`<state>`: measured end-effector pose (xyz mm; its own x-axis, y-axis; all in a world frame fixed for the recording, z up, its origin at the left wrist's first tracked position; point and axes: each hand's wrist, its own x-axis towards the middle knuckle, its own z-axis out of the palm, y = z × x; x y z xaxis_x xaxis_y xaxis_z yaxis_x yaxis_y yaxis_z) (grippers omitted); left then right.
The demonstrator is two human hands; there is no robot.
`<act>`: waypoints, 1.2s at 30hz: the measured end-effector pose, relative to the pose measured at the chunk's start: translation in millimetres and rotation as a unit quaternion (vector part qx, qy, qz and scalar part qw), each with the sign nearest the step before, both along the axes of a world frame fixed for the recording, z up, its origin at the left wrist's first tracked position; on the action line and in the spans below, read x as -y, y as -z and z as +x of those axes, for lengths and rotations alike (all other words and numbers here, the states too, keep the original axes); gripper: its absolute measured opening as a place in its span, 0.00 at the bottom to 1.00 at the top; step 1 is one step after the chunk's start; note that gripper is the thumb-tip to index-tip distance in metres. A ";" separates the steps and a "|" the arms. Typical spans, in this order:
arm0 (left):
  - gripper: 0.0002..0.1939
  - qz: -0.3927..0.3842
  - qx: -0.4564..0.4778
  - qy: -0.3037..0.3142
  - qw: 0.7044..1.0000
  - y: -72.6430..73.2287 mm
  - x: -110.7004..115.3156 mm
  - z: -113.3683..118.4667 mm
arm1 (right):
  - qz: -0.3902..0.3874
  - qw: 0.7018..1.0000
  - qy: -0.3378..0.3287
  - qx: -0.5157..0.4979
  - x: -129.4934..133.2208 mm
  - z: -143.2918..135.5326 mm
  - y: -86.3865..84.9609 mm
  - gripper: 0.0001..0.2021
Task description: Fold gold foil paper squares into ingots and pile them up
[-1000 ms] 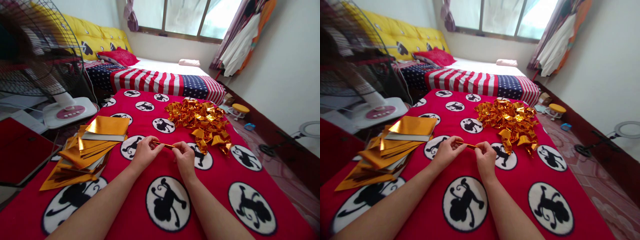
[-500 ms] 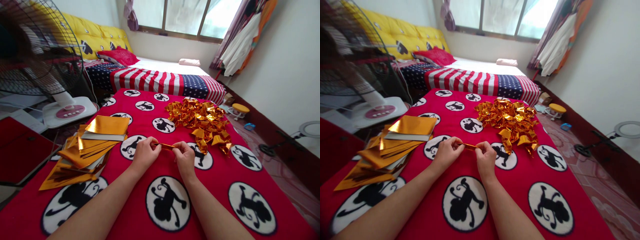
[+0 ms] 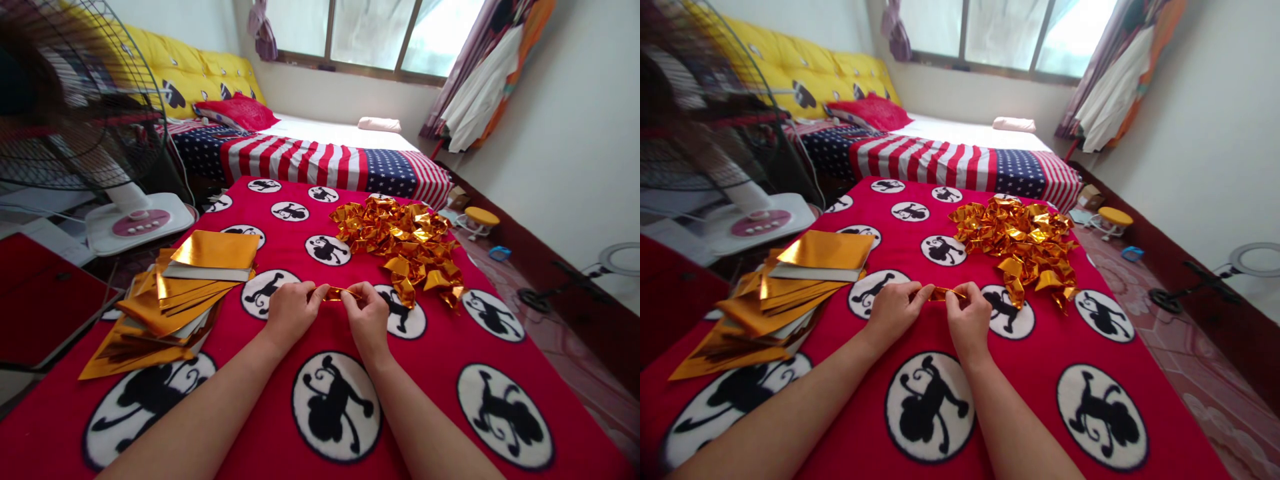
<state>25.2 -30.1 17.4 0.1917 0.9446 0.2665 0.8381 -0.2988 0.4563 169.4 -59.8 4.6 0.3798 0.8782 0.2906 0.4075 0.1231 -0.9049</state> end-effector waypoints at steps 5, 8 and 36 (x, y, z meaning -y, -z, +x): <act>0.26 0.030 -0.001 -0.015 0.999 1.4 3.2 4.9 | -0.001 0.999 0.040 0.024 -0.7 -5.3 1.2 0.12; 0.26 0.035 0.001 -0.015 0.999 1.8 3.4 4.7 | -0.004 0.999 0.045 0.020 0.1 -6.7 2.9 0.13; 0.29 0.004 0.018 -0.026 1.000 -2.6 6.1 12.9 | 0.017 0.996 0.072 0.049 5.4 -10.3 1.6 0.12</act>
